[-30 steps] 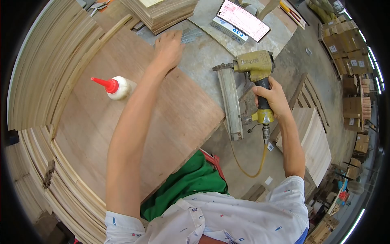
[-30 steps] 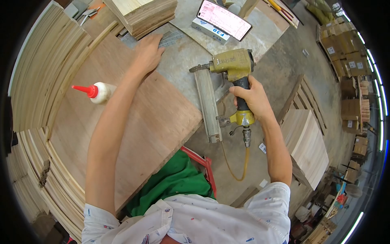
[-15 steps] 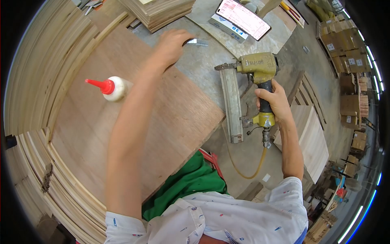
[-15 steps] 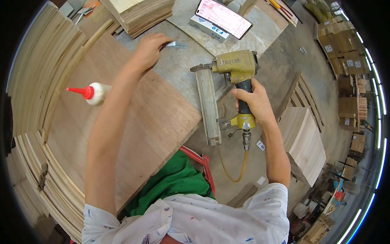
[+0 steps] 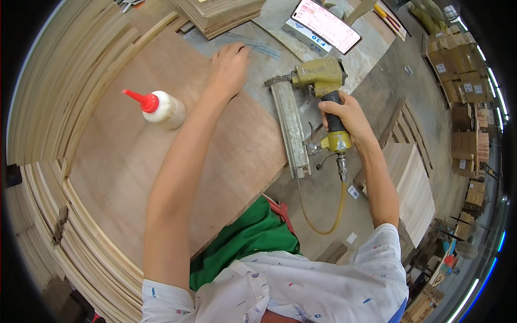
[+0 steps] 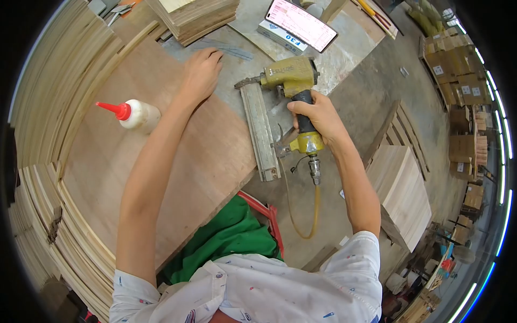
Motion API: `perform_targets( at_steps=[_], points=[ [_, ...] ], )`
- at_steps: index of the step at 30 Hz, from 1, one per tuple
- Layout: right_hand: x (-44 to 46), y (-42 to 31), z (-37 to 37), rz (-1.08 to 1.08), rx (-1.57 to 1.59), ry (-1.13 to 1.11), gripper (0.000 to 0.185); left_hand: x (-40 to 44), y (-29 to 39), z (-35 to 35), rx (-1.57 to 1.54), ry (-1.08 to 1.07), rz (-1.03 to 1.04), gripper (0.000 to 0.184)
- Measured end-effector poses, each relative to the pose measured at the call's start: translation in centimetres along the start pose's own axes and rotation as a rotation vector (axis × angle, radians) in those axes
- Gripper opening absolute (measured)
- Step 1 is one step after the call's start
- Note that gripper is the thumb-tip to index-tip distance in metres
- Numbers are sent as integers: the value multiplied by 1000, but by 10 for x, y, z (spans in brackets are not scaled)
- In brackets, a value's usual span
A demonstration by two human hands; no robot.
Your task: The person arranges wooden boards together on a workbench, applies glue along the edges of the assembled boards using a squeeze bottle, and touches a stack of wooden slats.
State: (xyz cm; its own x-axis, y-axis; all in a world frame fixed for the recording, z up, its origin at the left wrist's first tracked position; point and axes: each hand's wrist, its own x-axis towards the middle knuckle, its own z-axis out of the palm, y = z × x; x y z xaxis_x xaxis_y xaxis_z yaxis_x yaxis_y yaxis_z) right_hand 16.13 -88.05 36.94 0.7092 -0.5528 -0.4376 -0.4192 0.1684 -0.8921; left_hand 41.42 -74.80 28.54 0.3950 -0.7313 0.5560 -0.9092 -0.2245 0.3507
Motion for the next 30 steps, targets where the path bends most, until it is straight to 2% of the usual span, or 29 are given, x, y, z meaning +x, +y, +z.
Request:
perform_targets(
  at_steps=[2, 4, 6, 8, 10, 14, 16, 17, 18, 19, 21, 22, 23, 24, 25, 26, 27, 28, 30],
  points=[
    [5, -6, 0, -5, -23, -16, 24, -1, 3, -3, 4, 28, 27, 22],
    [11, -10, 1, 12, -3, -75, 22, -20, 19, -24, -166, 72, -61, 25],
    [27, -12, -1, -8, -9, -137, 21, -51, 47, -70, -105, -35, -131, 26],
    [42, -14, 2, -34, -30, -202, 20, -101, 53, -105, -271, -109, -112, 26],
    [50, -15, 0, -68, -65, -250, 20, -152, 85, -156, -277, -235, -295, 23],
    [64, -24, 10, -124, -204, -343, 22, -229, 119, -232, -326, -157, -552, 20],
    [56, -25, 15, -431, -827, 19, 31, -264, 143, -256, -336, -104, -644, 20],
    [55, -27, 17, -427, -831, 17, 31, -277, 157, -267, -318, -20, -765, 20],
    [55, -26, 17, -529, -991, 115, 35, -291, 170, -274, -302, 57, -877, 20],
    [55, -25, 16, -628, -1156, 220, 39, -309, 182, -278, -316, 48, -872, 20],
    [46, -25, 28, -752, -1084, 291, 39, -339, 200, -278, -320, 283, -1088, 19],
    [31, -30, 48, -837, -1029, 338, 38, -349, 209, -278, -339, 268, -1077, 19],
    [35, -27, 60, -907, -907, 285, 39, -356, 215, -279, -363, 333, -1127, 19],
    [30, -28, 82, -853, -698, 142, 40, -361, 219, -280, -387, 395, -1177, 19],
    [9, -35, 115, -824, -650, 100, 45, -365, 223, -281, -403, 376, -1162, 19],
    [22, -24, 137, -799, -493, -62, 50, -368, 225, -282, -390, 351, -1146, 19],
    [11, -33, 168, -745, -496, -126, 57, -369, 225, -282, -378, 328, -1127, 20],
    [18, -30, 193, -877, -504, -142, 67, -369, 226, -285, -395, 312, -1108, 20],
    [26, -31, 231, -848, -535, -162, 72, -368, 229, -290, -383, 297, -1080, 20]
  ],
)
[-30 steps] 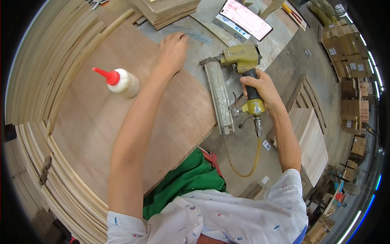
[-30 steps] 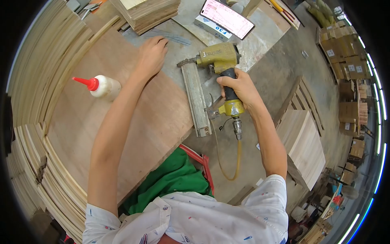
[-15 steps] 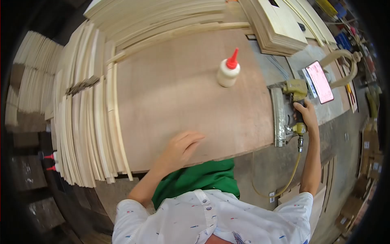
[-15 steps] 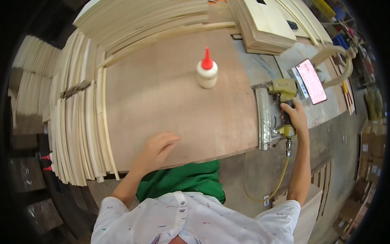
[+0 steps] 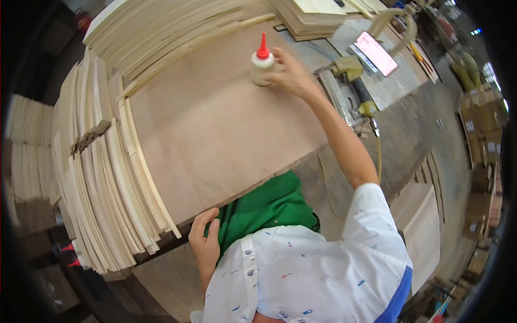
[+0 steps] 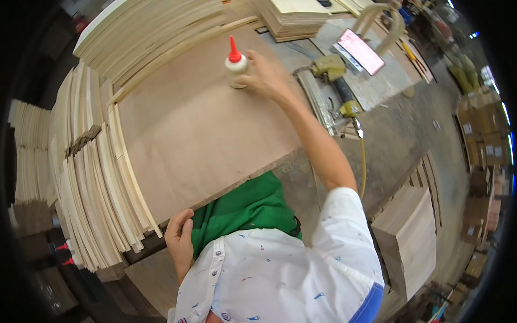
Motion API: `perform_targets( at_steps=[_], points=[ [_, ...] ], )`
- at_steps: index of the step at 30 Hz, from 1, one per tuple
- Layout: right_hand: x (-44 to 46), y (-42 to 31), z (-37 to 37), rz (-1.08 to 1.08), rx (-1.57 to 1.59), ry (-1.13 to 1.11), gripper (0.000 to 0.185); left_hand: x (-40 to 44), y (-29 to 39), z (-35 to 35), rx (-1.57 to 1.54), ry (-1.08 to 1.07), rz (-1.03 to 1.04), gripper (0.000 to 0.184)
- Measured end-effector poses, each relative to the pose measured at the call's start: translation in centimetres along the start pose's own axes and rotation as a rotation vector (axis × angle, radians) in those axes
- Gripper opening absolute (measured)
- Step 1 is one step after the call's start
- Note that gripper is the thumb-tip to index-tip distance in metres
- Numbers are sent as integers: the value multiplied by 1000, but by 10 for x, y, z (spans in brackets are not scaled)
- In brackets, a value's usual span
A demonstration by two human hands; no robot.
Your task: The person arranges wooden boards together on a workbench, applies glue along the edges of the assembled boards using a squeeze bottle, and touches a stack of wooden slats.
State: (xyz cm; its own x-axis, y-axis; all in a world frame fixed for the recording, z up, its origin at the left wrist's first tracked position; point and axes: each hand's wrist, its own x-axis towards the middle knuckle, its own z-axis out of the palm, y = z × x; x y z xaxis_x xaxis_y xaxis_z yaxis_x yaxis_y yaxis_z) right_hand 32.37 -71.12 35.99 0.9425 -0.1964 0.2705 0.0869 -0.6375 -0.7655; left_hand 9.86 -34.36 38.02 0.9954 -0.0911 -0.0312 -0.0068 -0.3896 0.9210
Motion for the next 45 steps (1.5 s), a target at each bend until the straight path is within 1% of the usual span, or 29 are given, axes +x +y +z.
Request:
perform_targets(
  at_steps=[1, 2, 4, 6, 8, 9, 11, 14, 16, 17, 20, 21, 23, 24, 26, 27, 29, 30, 32, 34, 36, 37, 39, 40, 41, 42, 43, 44, 45],
  points=[
    [2, -20, 0, 59, 84, -92, 71, -1, -1, -2, -9, -22, 7, 20],
    [5, -36, -3, 114, 172, -185, 71, -2, -2, -6, -21, 6, -6, 20],
    [11, -28, 5, 126, 190, -158, 68, -3, -8, -13, -38, 29, -23, 21],
    [14, -23, 5, 138, 214, -142, 66, -4, -19, -17, -127, 122, -90, 22],
    [17, -24, -6, 154, 30, -97, 63, 0, -26, -20, -152, 123, -114, 23],
    [21, -13, -10, 157, 25, -99, 63, 3, -27, -21, -173, 128, -134, 24],
    [33, 22, -28, 171, 57, 171, 64, 9, -25, -21, -178, 117, -156, 24],
    [44, 55, -76, 164, 37, 214, 65, 19, -26, -19, -191, 99, -170, 22],
    [51, 70, -94, 291, -165, 212, 65, 28, -26, -18, -209, 95, -151, 21],
    [52, 74, -98, 277, -168, 222, 65, 30, -25, -17, -183, 70, -151, 20],
    [49, 71, -99, 341, -377, 120, 65, 41, -15, -13, -162, 27, -140, 18],
    [52, 74, -100, 333, -371, 126, 65, 44, -12, -12, -166, 3, -134, 18],
    [53, 80, -105, 342, -333, 61, 64, 47, -12, -11, -169, 13, -110, 18],
    [51, 76, -112, 333, -328, 65, 64, 49, -11, -12, -154, 1, -106, 18],
    [42, 58, -132, 355, -397, -60, 58, 49, -8, -16, -135, -3, -114, 18],
    [41, 49, -142, 346, -391, -61, 58, 50, -9, -19, -132, 7, -111, 18],
    [48, 29, -163, 324, -387, 204, 49, 48, -13, -22, -127, 44, -168, 18],
    [58, 15, -165, 318, -387, 201, 49, 49, -16, -22, -130, 50, -169, 18],
    [86, -13, -156, 22, -309, 324, 42, 58, -24, -22, -110, -5, -153, 17],
    [136, -26, -137, -24, -466, 241, 42, 74, -11, -15, -82, -34, -126, 16],
    [205, -3, -113, -29, -609, 150, 46, 88, -6, -11, -50, -57, -100, 15],
    [233, 10, -104, -38, -605, 150, 46, 92, -7, -11, -37, -45, -107, 15],
    [277, 30, -81, 101, -913, 69, 47, 96, -7, -14, -26, -19, -124, 15],
    [288, 36, -73, 149, -947, 99, 52, 93, -4, -17, -21, 36, -183, 15],
    [299, 42, -68, 137, -944, 87, 52, 91, -2, -22, -14, 90, -247, 16],
    [308, 48, -65, 188, -1003, 76, 53, 87, -2, -26, -15, 100, -259, 16],
    [315, 52, -62, 240, -1064, 65, 53, 83, -2, -29, -42, 153, -343, 17],
    [322, 54, -63, 271, -1038, 63, 50, 82, -2, -32, -69, 203, -427, 19],
    [329, 55, -65, 266, -1045, 50, 50, 84, 1, -32, -75, 205, -441, 19]
  ],
)
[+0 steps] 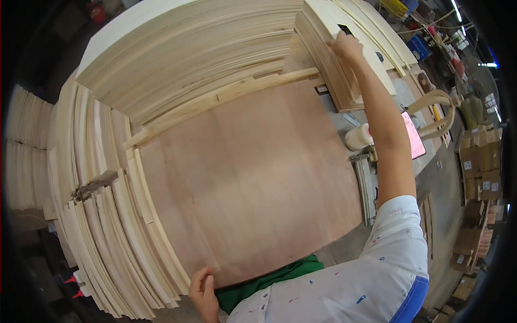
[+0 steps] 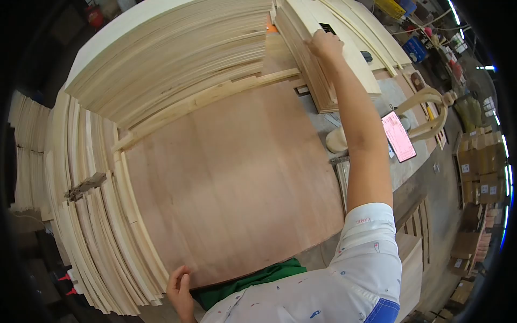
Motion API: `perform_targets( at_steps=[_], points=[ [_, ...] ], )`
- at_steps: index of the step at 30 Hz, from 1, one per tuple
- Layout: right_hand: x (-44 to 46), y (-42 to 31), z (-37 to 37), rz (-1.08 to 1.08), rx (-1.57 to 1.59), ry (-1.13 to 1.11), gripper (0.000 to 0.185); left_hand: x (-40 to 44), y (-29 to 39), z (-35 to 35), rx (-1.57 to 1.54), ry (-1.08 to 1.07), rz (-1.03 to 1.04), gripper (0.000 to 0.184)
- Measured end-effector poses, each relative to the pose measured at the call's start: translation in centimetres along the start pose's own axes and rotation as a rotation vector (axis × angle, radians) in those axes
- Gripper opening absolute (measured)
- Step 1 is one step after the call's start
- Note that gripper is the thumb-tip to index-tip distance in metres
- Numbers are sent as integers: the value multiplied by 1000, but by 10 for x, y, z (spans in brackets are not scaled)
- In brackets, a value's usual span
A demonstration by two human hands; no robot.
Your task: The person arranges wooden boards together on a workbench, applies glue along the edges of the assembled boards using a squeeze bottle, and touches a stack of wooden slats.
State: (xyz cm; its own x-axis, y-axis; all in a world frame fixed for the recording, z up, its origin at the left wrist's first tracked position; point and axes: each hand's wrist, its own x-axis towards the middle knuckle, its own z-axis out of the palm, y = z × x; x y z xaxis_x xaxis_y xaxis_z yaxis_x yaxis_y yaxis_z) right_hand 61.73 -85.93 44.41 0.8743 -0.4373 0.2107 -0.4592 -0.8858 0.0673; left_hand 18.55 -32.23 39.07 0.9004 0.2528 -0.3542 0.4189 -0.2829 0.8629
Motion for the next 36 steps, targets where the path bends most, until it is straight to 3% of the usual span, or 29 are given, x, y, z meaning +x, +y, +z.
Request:
perform_targets(
  at_steps=[3, 6, 10, 13, 14, 15, 18, 20, 21, 22, 23, 24, 25, 30, 36],
  points=[
    [14, 8, 3, 53, 3, 14, 52, -2, 1, 5, -100, 62, -14, 20],
    [30, 16, 10, 117, 125, 137, 52, -11, -4, 11, 3, 67, -21, 20],
    [56, 43, -21, 49, 283, 220, 47, -29, -7, 10, -50, 47, 34, 16],
    [18, 58, -111, -220, 424, 339, 37, -42, -11, 5, 14, 52, 119, 15],
    [-6, 50, -134, -206, 606, 478, 42, -43, -14, 4, 20, 37, 187, 14],
    [-59, 24, -170, -302, 534, 625, 37, -47, -15, 5, 21, 62, 168, 14],
    [-170, -7, -220, -501, 739, 492, 38, -55, -17, 4, -87, -25, 204, 14],
    [-205, -15, -204, -783, 705, 358, 42, -58, -16, 3, -125, -182, 175, 16],
    [-225, -23, -199, -919, 696, 275, 45, -60, -17, 2, -112, -206, 219, 18],
    [-260, -42, -185, -904, 796, 129, 51, -63, -20, -1, -114, -199, 220, 18],
    [-273, -59, -166, -1073, 825, 60, 49, -65, -22, -4, -117, -226, 213, 19],
    [-283, -79, -136, -1217, 717, 196, 49, -66, -26, -7, -121, -250, 208, 19],
    [-296, -96, -115, -1270, 685, 141, 48, -68, -31, -10, -113, -228, 217, 20],
    [-308, -147, -20, -1247, 540, -210, 47, -83, -54, -23, -126, -67, 225, 20],
    [-276, -163, 26, -1161, 483, -115, 46, -88, -59, -23, -148, -9, 144, 21]
  ],
)
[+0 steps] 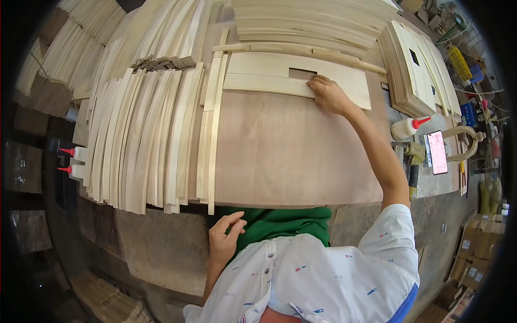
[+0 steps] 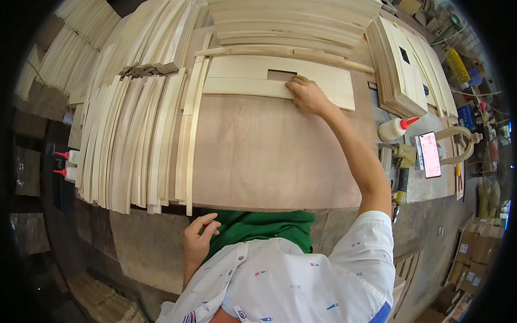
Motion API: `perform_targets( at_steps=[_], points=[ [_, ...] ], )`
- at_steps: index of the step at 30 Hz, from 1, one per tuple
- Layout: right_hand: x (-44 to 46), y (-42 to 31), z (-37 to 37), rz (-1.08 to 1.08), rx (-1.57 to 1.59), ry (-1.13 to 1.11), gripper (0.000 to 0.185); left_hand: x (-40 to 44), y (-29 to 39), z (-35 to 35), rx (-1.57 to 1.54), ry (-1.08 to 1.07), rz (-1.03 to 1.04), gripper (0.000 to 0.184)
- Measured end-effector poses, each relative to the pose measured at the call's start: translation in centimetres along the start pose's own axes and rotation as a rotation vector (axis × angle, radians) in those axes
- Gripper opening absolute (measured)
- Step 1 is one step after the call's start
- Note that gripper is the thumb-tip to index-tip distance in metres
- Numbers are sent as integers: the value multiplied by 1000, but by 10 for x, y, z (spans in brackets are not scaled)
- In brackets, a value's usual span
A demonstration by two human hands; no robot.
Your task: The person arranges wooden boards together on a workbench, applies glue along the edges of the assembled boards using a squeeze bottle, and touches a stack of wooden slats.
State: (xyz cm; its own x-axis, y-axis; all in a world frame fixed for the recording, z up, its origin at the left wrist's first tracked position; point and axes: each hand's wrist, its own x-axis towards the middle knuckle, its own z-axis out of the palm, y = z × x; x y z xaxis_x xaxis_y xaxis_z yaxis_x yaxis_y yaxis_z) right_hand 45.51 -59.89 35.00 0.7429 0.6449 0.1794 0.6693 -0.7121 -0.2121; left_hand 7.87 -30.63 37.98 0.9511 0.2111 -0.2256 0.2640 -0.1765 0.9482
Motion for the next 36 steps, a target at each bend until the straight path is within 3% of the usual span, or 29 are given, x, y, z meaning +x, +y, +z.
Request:
perform_targets(
  at_steps=[11, 12, 14, 16, 18, 20, 21, 22, 23, 24, 26, 27, 28, 29, 30, 32, 36],
  points=[
    [13, 2, -6, 90, 90, -79, 50, 19, 5, 14, 4, -106, 98, 19],
    [12, 5, 2, 77, 52, -3, 46, 23, 11, 16, 4, -107, 93, 19],
    [4, -8, 6, 59, 29, 58, 42, 29, 28, 17, 103, -164, 322, 20],
    [-6, -54, -27, 146, 306, 319, 23, 29, 48, 12, 89, -137, 340, 20],
    [-37, -107, -60, 239, 499, 387, 19, 22, 78, -3, 114, -62, 438, 16],
    [-79, -172, -117, 376, 686, 208, 21, 23, 100, -26, -15, -142, 763, 13],
    [-97, -199, -134, 308, 724, 282, 16, 19, 111, -33, -105, -164, 873, 11],
    [-112, -208, -139, -9, 736, 419, 9, 17, 122, -39, -194, -186, 990, 10],
    [-120, -227, -147, -173, 572, 555, 4, 14, 137, -47, -239, -304, 1079, 10],
    [-134, -241, -155, -214, 704, 567, 6, 13, 149, -52, -285, -427, 1171, 10],
    [-149, -259, -166, -396, 985, 599, 11, -1, 160, -20, -547, -231, 1262, 17],
    [-150, -263, -168, -544, 1130, 601, 10, 0, 165, -18, -548, -239, 1266, 17],
    [-145, -270, -161, -694, 1227, 674, 7, 1, 169, -17, -589, -389, 1295, 7],
    [-144, -275, -164, -696, 1223, 677, 7, 2, 171, -15, -628, -537, 1320, 6],
    [-143, -280, -171, -696, 1273, 638, 9, 1, 170, -11, -629, -536, 1326, 6],
    [-139, -284, -174, -691, 1321, 598, 13, -7, 168, -4, -608, -356, 1273, 2],
    [-133, -286, -176, -656, 1432, 571, 5, -10, 173, -2, -659, -365, 1171, 5]
  ],
)
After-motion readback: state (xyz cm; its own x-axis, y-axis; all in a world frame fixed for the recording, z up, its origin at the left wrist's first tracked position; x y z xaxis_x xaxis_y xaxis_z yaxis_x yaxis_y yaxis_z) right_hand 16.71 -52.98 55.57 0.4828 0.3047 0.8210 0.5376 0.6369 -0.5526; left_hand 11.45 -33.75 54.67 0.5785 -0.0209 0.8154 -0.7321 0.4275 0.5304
